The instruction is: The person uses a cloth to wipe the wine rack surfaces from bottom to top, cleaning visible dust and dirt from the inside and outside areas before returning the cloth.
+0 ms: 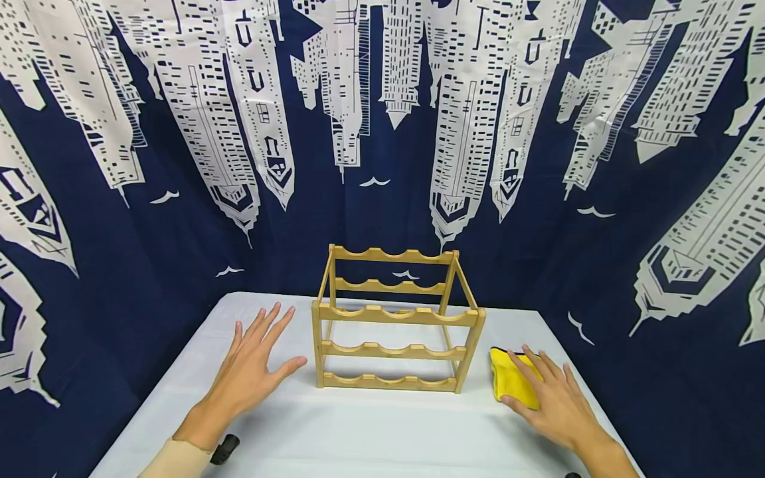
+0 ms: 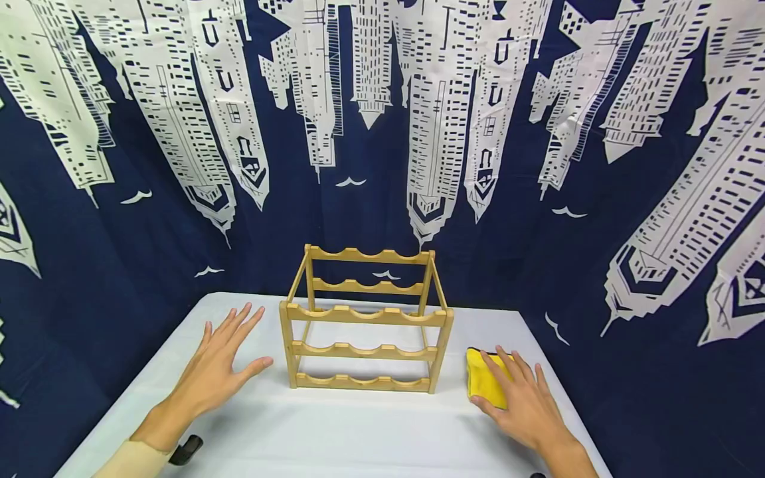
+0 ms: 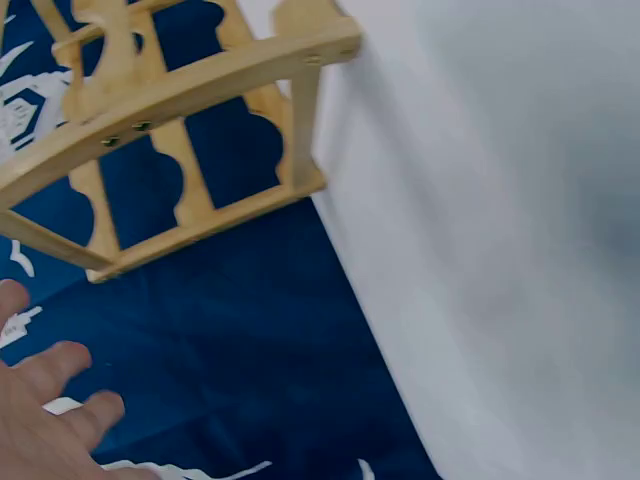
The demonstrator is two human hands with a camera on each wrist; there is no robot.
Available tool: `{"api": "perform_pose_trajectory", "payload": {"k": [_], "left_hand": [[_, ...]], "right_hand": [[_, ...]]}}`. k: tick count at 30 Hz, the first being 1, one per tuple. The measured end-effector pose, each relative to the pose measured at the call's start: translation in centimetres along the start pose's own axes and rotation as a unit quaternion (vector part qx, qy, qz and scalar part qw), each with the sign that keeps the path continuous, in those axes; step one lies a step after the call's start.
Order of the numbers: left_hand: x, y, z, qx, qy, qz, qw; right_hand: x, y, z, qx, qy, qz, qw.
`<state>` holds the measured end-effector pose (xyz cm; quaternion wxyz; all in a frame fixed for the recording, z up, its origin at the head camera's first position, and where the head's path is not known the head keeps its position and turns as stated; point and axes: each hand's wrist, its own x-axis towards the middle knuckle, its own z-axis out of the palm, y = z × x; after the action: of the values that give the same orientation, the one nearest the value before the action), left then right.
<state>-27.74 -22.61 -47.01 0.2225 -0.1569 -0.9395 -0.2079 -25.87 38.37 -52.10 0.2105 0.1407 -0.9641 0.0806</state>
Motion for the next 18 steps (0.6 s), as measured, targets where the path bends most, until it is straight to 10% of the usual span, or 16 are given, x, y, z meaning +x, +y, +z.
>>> {"api": "perform_pose_trajectory", "payload": {"k": [13,18], "left_hand": [[4.2,3.5,-0.3,-0.096,0.08,0.112,0.9859],[5.4,4.3,0.5,-0.153,0.127,0.143,0.9695]], "right_hand": [[0.5,2.6,0.5,0.004,-0.08,0.036,0.9961],[1.0,3.0,0.6,0.008,-0.101,0.043,0.9939]]}}
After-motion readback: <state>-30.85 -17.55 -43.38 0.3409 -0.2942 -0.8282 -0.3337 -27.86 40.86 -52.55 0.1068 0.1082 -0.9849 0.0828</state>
